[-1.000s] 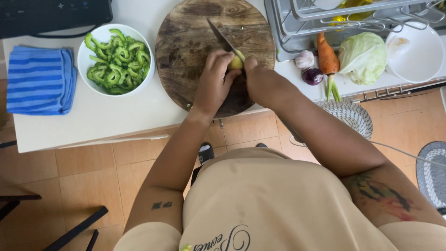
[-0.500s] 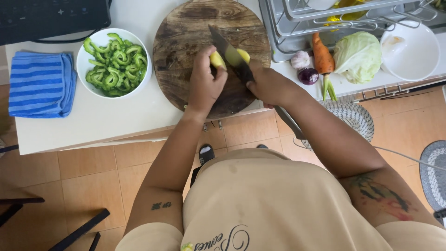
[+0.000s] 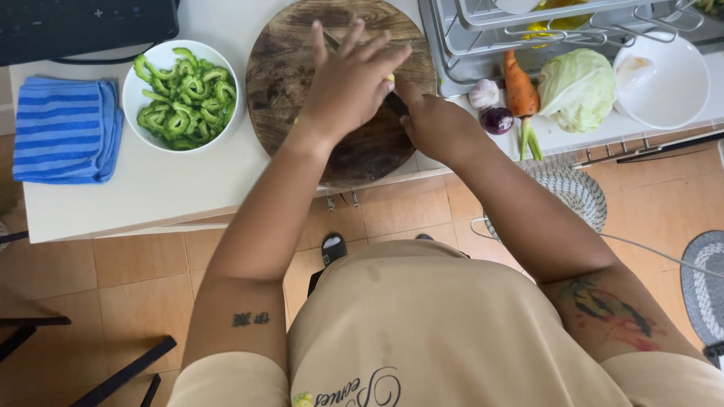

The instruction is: The person peels a potato using a knife, then places it on a wooden cutting board and slices it into small cubes. After finishing the potato, the person picks up a red onion, peels it, and begins slicing it into pieces on the same board.

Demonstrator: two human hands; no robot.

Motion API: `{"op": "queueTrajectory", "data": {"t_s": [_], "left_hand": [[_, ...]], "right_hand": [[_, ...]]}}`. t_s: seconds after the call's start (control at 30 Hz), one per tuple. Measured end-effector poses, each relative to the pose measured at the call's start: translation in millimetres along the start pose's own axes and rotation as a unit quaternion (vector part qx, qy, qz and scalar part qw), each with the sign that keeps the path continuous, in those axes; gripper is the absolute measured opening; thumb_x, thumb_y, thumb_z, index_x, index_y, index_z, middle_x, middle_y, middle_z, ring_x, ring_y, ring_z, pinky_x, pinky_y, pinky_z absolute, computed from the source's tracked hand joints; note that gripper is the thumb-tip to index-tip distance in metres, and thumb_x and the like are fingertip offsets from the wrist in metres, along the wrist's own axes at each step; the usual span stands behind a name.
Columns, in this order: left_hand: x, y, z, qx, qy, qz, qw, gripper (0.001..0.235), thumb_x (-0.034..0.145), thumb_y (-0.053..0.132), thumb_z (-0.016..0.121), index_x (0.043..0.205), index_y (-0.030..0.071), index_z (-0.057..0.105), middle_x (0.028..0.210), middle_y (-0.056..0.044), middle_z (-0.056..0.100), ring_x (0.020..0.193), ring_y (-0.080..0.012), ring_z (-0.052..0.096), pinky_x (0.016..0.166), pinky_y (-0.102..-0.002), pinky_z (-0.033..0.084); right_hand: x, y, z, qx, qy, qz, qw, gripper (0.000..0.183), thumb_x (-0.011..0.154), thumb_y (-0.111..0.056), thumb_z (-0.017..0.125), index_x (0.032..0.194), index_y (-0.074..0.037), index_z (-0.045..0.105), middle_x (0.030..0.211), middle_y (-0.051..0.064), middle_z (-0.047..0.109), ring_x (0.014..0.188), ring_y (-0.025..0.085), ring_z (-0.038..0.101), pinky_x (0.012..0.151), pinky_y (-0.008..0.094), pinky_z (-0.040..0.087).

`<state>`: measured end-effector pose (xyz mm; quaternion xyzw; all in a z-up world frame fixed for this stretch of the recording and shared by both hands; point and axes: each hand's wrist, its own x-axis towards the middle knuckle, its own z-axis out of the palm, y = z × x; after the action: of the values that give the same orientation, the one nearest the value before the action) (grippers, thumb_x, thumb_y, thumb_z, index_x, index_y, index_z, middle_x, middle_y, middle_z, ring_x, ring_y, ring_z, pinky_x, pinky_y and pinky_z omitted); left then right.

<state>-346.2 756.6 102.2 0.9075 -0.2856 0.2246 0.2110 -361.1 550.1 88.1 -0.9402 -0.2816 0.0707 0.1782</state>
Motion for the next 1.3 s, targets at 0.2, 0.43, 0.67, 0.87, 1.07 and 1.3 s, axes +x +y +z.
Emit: {"op": "queueTrajectory", "data": {"t_s": [0.2, 0.43, 0.67, 0.87, 1.07, 1.3], "left_hand": [[25.3, -9.1, 5.1, -0.049, -0.190, -0.044, 0.980, 0.014, 0.098, 0.016, 0.070, 0.111, 0.017, 0.071, 0.102, -0.003, 0.075, 0.105, -0.0228, 0.071, 0.126, -0.063, 0.007], [48.0, -19.2, 2.2, -0.143, -0.185, -0.096, 0.968, 0.010, 0.104, 0.018, 0.061, 0.106, 0.014, 0.070, 0.101, -0.003, 0.077, 0.096, -0.0190, 0.071, 0.123, -0.061, 0.011], [39.3, -61.0, 7.7, -0.171, -0.190, -0.281, 0.925, 0.023, 0.101, 0.030, 0.066, 0.109, 0.009, 0.065, 0.108, -0.008, 0.073, 0.096, -0.0188, 0.070, 0.094, -0.041, 0.052], [14.3, -81.1, 25.9, -0.227, -0.126, -0.319, 0.912, 0.029, 0.104, 0.030, 0.063, 0.126, 0.011, 0.065, 0.115, -0.009, 0.071, 0.101, -0.0191, 0.068, 0.096, -0.039, 0.056], [16.6, -43.4, 14.5, -0.006, -0.122, -0.222, 0.967, 0.057, 0.083, 0.040, 0.082, 0.129, 0.010, 0.068, 0.120, -0.014, 0.066, 0.107, -0.0321, 0.060, 0.098, -0.053, 0.039], [-4.9, -80.2, 87.4, -0.088, -0.120, -0.173, 0.974, 0.017, 0.101, 0.015, 0.067, 0.102, -0.002, 0.072, 0.146, -0.024, 0.055, 0.110, -0.0270, 0.070, 0.091, -0.032, 0.064]], "right_hand": [[-11.1, -18.3, -27.6, -0.034, -0.012, 0.083, 0.996, 0.055, 0.100, -0.022, 0.061, 0.149, -0.014, 0.038, 0.107, 0.026, 0.070, 0.092, 0.047, 0.070, 0.077, 0.055, 0.056], [-27.4, -15.3, -37.5, -0.093, -0.013, 0.080, 0.992, 0.060, 0.100, -0.023, 0.059, 0.154, -0.012, 0.036, 0.105, 0.027, 0.067, 0.085, 0.044, 0.071, 0.067, 0.053, 0.058], [-77.9, 15.0, -45.2, -0.022, -0.020, 0.091, 0.995, 0.030, 0.099, -0.022, 0.059, 0.123, -0.006, 0.051, 0.112, 0.024, 0.066, 0.092, 0.045, 0.069, 0.074, 0.056, 0.054], [-100.2, 34.4, -76.2, 0.085, -0.070, 0.073, 0.991, 0.022, 0.095, -0.019, 0.065, 0.109, -0.004, 0.058, 0.096, 0.020, 0.067, 0.086, 0.039, 0.067, 0.073, 0.050, 0.052], [-73.7, 12.6, -78.0, 0.252, -0.019, 0.220, 0.942, 0.018, 0.099, -0.018, 0.065, 0.107, -0.004, 0.057, 0.077, 0.009, 0.065, 0.061, 0.016, 0.065, 0.056, 0.034, 0.051], [-47.8, 2.8, -52.9, 0.337, 0.076, 0.186, 0.920, 0.017, 0.099, -0.014, 0.064, 0.106, -0.001, 0.054, 0.081, 0.004, 0.066, 0.059, 0.010, 0.065, 0.050, 0.027, 0.051]]}}
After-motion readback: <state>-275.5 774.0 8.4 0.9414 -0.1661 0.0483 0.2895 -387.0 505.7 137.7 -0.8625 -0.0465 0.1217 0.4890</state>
